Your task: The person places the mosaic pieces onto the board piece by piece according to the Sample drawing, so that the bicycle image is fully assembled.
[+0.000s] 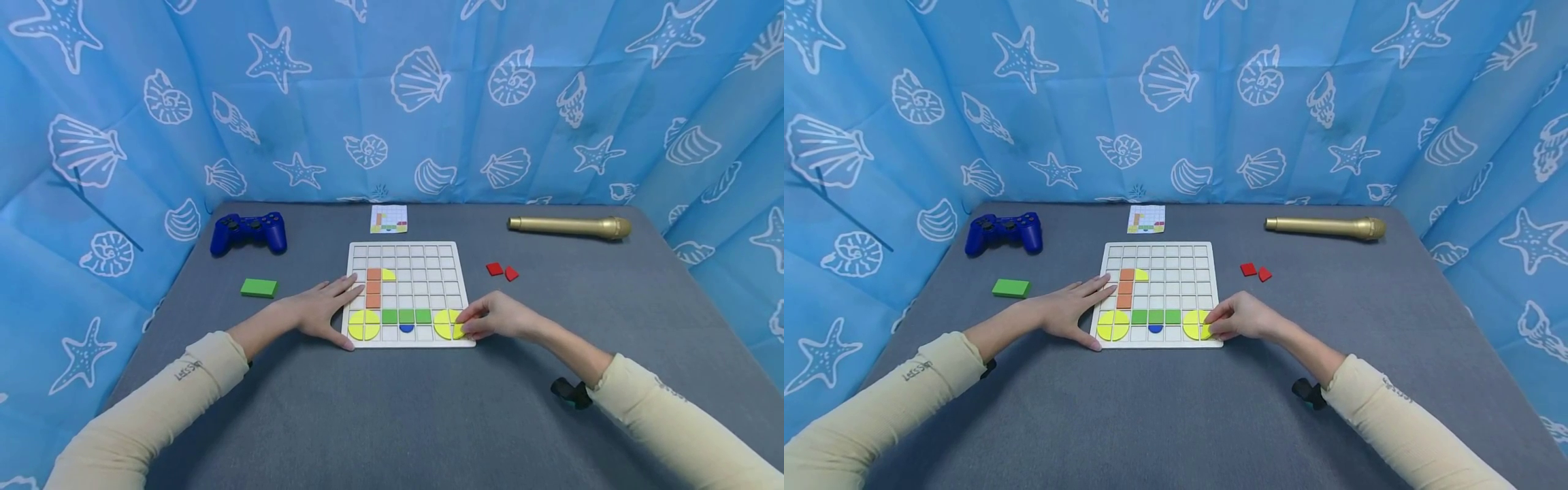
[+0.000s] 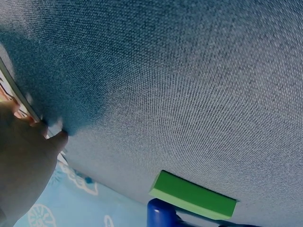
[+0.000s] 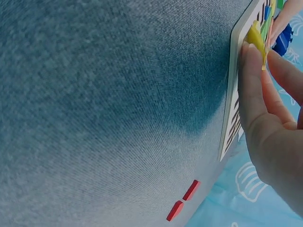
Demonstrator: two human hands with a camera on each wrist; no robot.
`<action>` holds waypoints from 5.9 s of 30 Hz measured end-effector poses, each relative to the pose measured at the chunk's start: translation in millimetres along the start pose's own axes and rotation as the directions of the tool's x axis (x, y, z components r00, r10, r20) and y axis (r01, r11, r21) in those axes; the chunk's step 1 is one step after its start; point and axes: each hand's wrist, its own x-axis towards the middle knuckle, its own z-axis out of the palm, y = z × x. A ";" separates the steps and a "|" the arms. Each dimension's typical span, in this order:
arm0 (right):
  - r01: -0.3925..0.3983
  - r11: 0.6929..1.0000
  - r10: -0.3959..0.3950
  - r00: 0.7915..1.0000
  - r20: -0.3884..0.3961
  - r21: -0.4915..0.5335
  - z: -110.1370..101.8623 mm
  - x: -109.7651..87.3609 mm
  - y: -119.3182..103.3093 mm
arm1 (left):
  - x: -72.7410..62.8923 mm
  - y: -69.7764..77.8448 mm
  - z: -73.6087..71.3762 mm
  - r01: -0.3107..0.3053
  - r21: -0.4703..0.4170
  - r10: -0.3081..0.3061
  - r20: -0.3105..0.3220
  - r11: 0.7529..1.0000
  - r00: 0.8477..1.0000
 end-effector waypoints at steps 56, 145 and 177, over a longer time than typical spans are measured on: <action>-0.034 0.949 0.021 0.999 0.047 0.315 -10.0 -2.5 19.1 | 0.2 0.0 -0.3 0.004 -0.013 -0.004 -0.004 1.000 1.000; -0.010 0.999 -0.006 0.917 -0.398 -0.038 -93.8 28.8 50.6 | 0.3 -0.7 1.4 0.022 0.000 -0.022 0.012 1.000 1.000; 0.089 0.985 -0.070 0.989 -0.131 0.145 -37.8 54.3 12.1 | -0.3 0.3 1.2 0.004 -0.003 -0.004 -0.008 1.000 1.000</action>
